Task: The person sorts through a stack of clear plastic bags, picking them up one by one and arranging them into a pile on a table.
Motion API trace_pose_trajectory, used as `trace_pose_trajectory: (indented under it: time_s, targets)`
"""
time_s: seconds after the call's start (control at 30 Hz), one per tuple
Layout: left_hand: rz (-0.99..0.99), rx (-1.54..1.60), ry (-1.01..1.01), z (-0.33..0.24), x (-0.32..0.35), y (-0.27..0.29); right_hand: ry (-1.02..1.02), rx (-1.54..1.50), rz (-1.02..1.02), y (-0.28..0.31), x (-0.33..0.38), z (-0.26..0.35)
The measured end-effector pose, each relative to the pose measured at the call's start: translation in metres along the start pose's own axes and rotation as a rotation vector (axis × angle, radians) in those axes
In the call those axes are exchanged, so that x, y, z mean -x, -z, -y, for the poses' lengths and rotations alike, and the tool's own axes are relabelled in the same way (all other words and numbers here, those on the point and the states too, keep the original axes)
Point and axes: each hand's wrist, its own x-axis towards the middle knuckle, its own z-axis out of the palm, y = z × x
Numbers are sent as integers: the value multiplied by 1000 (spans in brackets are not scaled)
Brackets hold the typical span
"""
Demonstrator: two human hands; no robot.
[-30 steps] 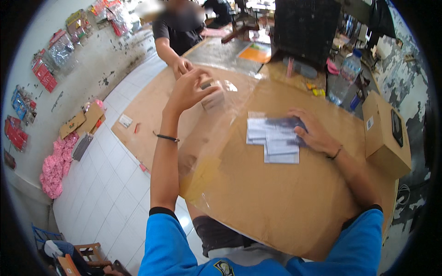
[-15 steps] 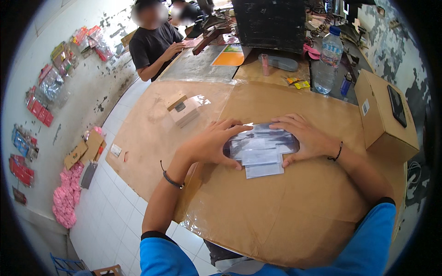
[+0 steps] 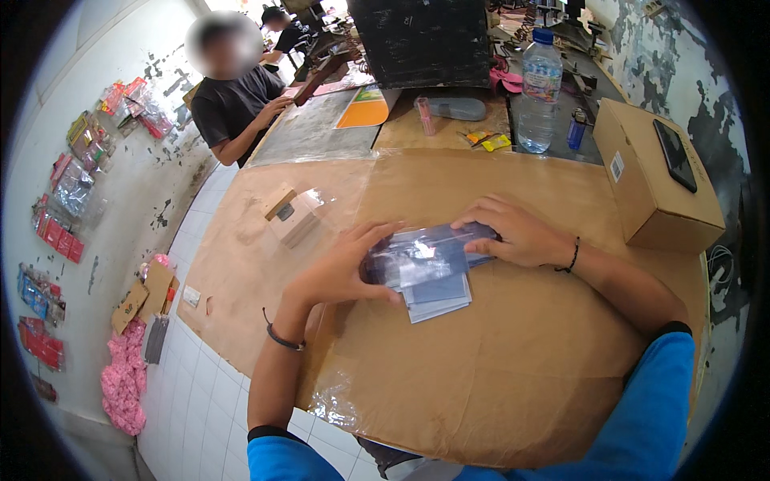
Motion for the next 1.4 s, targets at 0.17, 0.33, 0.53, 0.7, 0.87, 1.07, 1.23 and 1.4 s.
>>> trace_pose_trajectory:
  time_s: [0.17,0.33,0.53,0.7,0.87,1.07,1.23,1.4]
  targets:
    - [25,-8,41,9,-2,0,-91,-135,4,1,-1,-2]
    - [16,-36,28,-4,0,4,-96,-13,49,3,2,5]
    - [13,-115,-36,1,5,2,59,125,117,8,1,11]
    - [34,-110,6,0,3,5,23,93,126,6,0,5]
    - [-5,-135,-15,2,2,-1,-8,30,144,3,0,4]
    - [-113,-8,-17,7,2,-2,-115,-108,101,6,2,6]
    - [-189,110,27,9,4,3,-183,-394,2,0,4,-4]
    - [-159,115,33,7,6,10,-115,-416,-32,-6,6,-9]
